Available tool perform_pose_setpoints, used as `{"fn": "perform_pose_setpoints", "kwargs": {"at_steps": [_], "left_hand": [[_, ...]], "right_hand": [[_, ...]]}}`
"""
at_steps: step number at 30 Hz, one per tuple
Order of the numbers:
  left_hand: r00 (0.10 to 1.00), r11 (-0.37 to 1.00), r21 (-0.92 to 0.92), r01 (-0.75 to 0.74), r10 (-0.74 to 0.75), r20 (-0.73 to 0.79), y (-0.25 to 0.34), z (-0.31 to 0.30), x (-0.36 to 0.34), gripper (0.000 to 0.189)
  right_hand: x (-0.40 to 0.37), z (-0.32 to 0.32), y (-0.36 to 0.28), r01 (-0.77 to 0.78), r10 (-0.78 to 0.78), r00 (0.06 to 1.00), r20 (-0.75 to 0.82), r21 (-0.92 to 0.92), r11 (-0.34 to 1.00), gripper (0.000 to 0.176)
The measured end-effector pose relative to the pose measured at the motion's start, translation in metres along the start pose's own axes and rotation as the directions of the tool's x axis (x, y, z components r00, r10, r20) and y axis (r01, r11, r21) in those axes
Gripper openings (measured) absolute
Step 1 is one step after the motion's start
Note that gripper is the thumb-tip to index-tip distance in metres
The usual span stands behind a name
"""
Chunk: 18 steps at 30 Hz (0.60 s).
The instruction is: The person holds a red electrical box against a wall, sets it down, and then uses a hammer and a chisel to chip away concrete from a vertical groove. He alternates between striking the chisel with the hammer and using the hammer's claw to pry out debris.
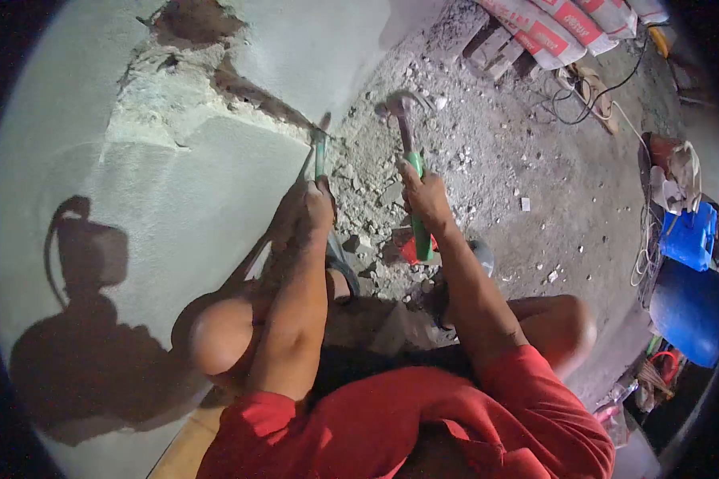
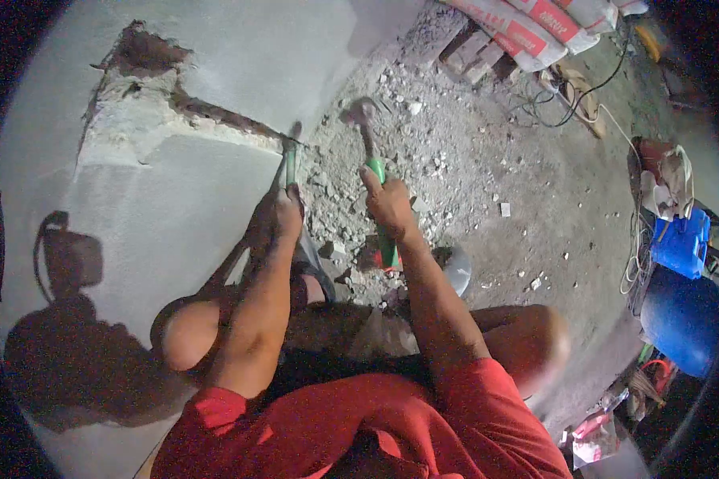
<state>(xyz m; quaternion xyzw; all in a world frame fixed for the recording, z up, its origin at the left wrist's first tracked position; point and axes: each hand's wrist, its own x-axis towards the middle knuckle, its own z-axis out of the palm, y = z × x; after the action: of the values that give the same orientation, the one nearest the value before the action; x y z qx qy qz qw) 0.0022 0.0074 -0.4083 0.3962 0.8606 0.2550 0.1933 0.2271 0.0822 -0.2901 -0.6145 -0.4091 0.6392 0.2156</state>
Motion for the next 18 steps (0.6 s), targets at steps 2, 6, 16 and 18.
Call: {"fn": "perform_pose_setpoints", "kwargs": {"at_steps": [2,6,16,18], "left_hand": [[0.996,0.996,-0.021,0.084,-0.085,-0.036,0.009,-0.004,-0.004,0.039],[0.960,0.970,0.052,0.235,-0.241,0.146,0.013,-0.020,-0.004,0.046],[0.990,0.990,0.092,0.111,-0.118,0.072,-0.011,0.000,-0.007,0.052],[0.969,0.981,0.010,0.195,-0.194,0.151,-0.007,0.001,-0.012,0.054]], "right_hand": [[-0.005,0.011,0.000,0.079,-0.079,0.997,0.009,0.040,0.996,0.042],[-0.021,0.043,-0.015,0.581,-0.591,0.806,-0.037,-0.136,0.802,0.034],[0.019,0.053,0.013,0.336,-0.307,0.938,0.159,-0.629,0.701,0.050],[0.000,0.051,0.006,0.392,-0.369,0.920,0.133,-0.372,0.841,0.045]]}}
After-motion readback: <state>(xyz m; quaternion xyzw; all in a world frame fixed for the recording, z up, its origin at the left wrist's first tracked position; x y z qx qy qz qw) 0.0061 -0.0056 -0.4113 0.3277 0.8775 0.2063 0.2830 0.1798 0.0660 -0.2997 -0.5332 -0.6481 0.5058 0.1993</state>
